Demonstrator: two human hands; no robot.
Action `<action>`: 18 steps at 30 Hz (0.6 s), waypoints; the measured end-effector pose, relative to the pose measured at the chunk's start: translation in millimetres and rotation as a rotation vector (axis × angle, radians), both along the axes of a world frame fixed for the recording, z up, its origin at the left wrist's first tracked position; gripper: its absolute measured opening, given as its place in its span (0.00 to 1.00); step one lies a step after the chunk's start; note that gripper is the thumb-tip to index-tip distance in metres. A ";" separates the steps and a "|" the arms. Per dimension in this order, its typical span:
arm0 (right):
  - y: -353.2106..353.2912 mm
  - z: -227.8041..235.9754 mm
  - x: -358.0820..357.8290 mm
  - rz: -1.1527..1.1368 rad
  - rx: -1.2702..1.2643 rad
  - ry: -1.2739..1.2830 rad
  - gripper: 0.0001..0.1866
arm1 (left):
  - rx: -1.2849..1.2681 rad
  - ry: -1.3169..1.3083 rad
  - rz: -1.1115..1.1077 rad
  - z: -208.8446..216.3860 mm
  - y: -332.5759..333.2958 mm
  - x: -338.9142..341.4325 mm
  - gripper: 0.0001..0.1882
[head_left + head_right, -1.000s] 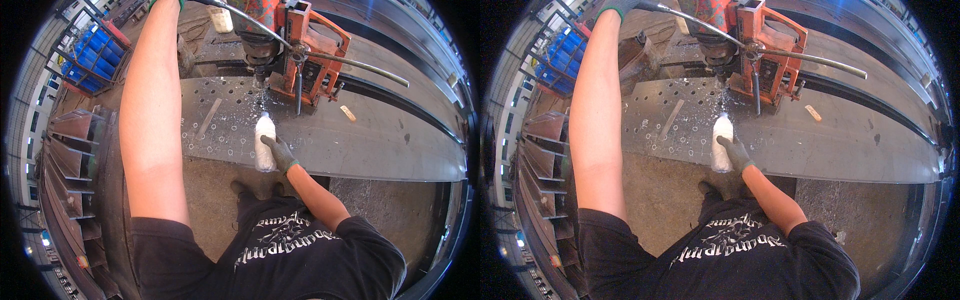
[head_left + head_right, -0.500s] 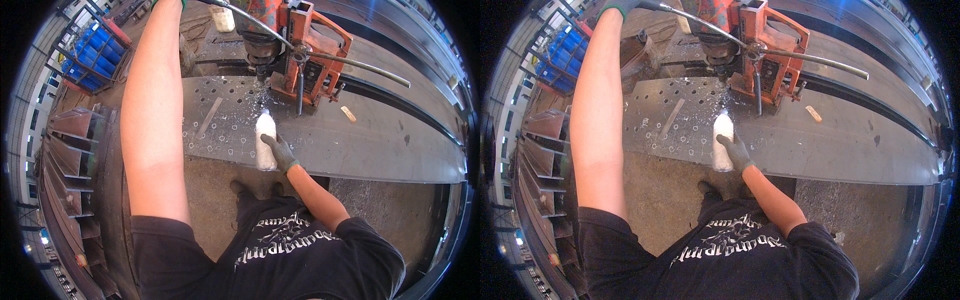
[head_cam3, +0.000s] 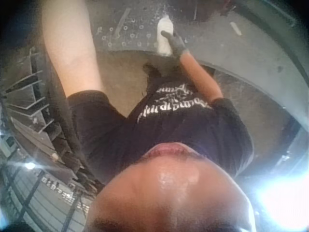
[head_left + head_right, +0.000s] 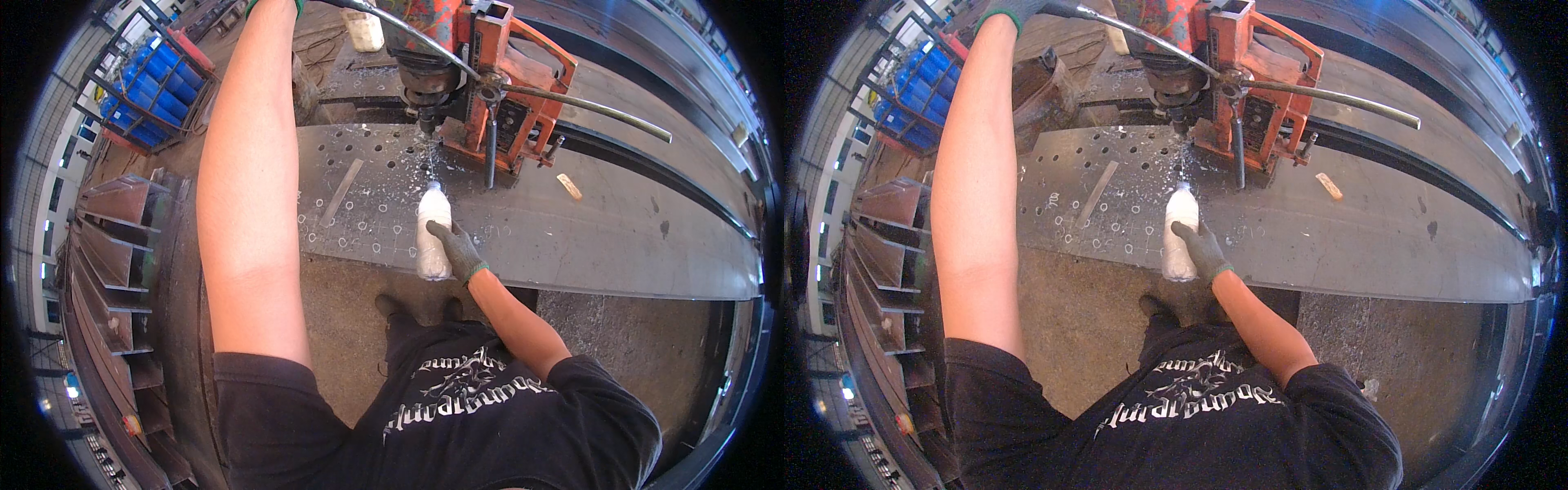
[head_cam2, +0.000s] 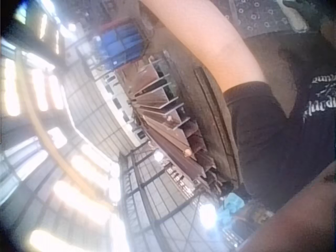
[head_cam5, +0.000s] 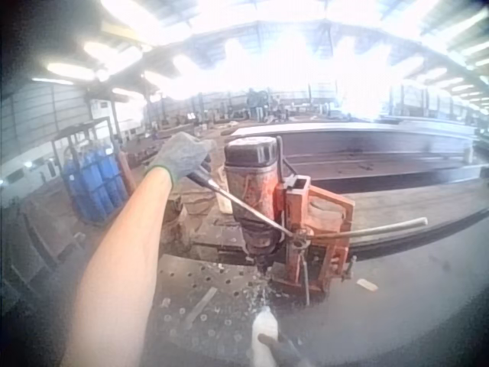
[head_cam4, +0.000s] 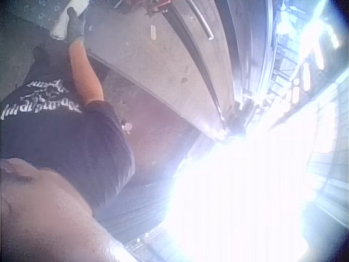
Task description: The person operates a portable drill press on a large metal plate, applying liquid from a bottle to the drill site and repositioning the machine to drill multiple holes. The person also uses a small wooden stick to clear debris from the holes.
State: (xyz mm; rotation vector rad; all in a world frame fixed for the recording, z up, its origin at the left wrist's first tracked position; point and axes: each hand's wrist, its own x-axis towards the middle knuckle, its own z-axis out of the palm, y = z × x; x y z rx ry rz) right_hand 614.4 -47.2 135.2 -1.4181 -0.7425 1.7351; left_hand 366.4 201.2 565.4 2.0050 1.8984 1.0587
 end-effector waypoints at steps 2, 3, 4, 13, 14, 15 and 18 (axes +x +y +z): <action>-0.5 1.5 0.1 0.008 0.000 -0.003 0.37 | 0.004 0.024 -0.004 0.4 1.8 -2.1 0.27; -0.7 2.9 0.0 0.011 -0.001 -0.005 0.37 | 0.010 0.037 0.005 0.4 1.6 -1.9 0.27; -0.7 4.4 0.0 0.011 -0.008 -0.010 0.37 | 0.017 0.051 0.014 0.6 1.2 -1.5 0.27; -0.1 1.1 -0.5 -0.004 -0.012 -0.006 0.37 | -0.003 0.019 -0.018 -0.6 2.1 -2.6 0.27; -0.4 0.9 -0.1 -0.003 -0.008 -0.004 0.37 | -0.002 0.023 -0.013 -0.5 2.0 -2.6 0.28; -0.6 2.7 -0.4 -0.003 -0.004 -0.002 0.37 | -0.012 0.004 -0.016 -0.4 1.0 -1.9 0.27; -0.8 6.5 -1.1 -0.009 -0.021 0.010 0.37 | -0.026 -0.018 -0.027 -0.5 -0.9 -0.9 0.27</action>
